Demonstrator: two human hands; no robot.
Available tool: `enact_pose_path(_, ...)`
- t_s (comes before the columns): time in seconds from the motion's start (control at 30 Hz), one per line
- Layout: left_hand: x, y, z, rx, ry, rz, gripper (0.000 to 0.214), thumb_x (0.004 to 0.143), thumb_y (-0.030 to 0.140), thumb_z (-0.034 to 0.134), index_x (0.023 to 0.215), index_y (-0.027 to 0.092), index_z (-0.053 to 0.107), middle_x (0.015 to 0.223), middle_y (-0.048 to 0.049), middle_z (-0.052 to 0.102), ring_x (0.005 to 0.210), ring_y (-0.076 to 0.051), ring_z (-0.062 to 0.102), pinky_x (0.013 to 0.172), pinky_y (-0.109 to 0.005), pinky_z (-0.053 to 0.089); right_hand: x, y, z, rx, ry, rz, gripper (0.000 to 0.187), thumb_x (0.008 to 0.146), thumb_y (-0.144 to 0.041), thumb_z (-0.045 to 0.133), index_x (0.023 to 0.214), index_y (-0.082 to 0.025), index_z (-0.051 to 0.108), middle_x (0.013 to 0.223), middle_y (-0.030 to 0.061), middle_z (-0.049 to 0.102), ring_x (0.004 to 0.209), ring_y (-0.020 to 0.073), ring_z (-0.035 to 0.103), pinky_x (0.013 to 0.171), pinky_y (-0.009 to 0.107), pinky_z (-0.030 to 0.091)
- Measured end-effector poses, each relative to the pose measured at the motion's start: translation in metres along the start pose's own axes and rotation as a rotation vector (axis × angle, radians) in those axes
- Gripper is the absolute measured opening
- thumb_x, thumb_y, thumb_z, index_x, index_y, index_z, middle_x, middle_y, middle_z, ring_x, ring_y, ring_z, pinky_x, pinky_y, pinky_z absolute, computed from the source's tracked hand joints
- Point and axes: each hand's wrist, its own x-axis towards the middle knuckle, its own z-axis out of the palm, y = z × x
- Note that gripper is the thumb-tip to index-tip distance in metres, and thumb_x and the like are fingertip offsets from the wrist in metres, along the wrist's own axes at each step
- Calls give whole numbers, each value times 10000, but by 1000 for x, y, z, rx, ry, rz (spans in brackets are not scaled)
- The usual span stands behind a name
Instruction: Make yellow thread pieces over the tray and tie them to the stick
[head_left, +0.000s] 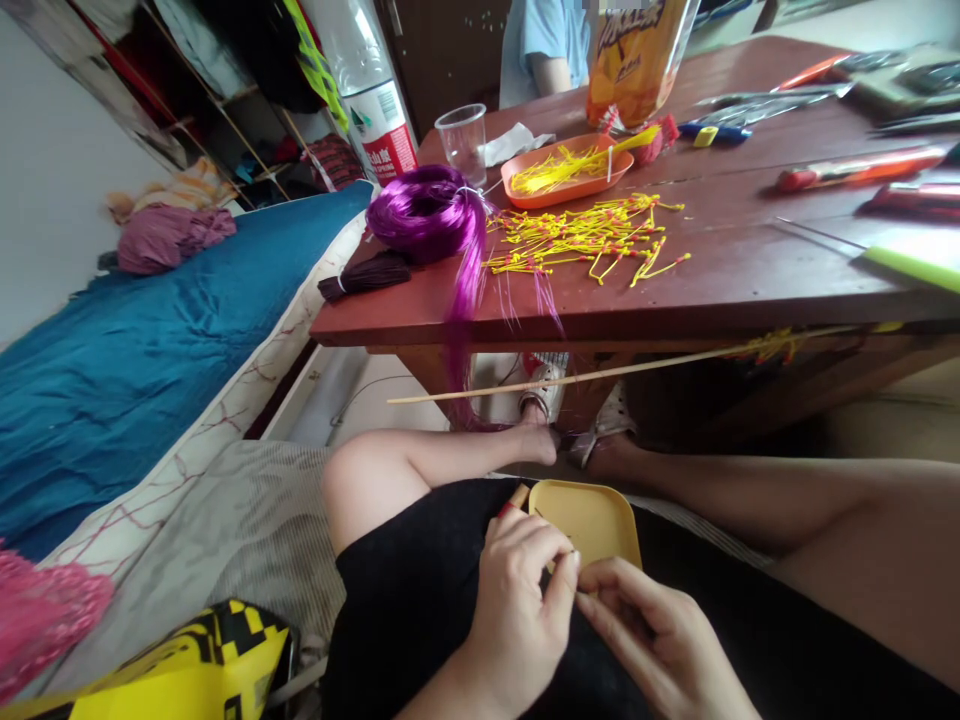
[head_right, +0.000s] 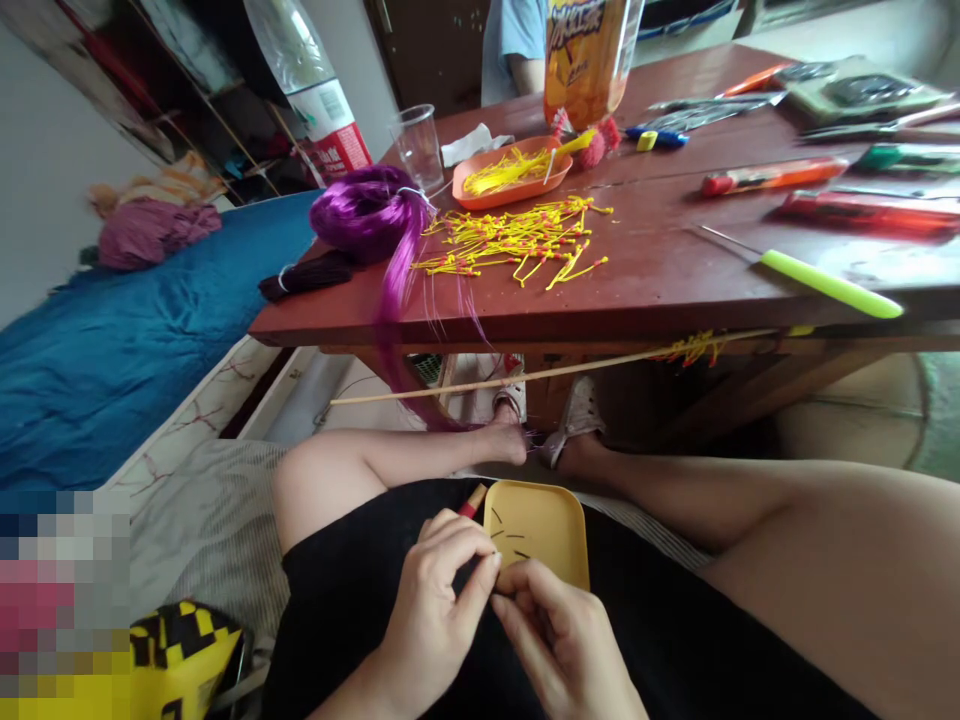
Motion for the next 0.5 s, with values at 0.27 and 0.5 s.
enact_pose_path(0.27,-5,0,-14,-289,-281,-288,255,893,337,381,699,194,463,646,26,478,629,-130,449,609,-238,334,-1,-1,0,-148,93,-39,168,866,-324,470,759,-217,545,574,-45,473,493,107,406,476,179,362)
enact_pose_path(0.5,-7,-7,-11,-621,-339,-443,278,849,414,461,713,171,480,665,24,446,644,-122,406,615,-227,333,0,-4,-2,-263,91,-137,85,868,-251,456,840,-235,534,611,-42,500,476,106,410,460,185,348)
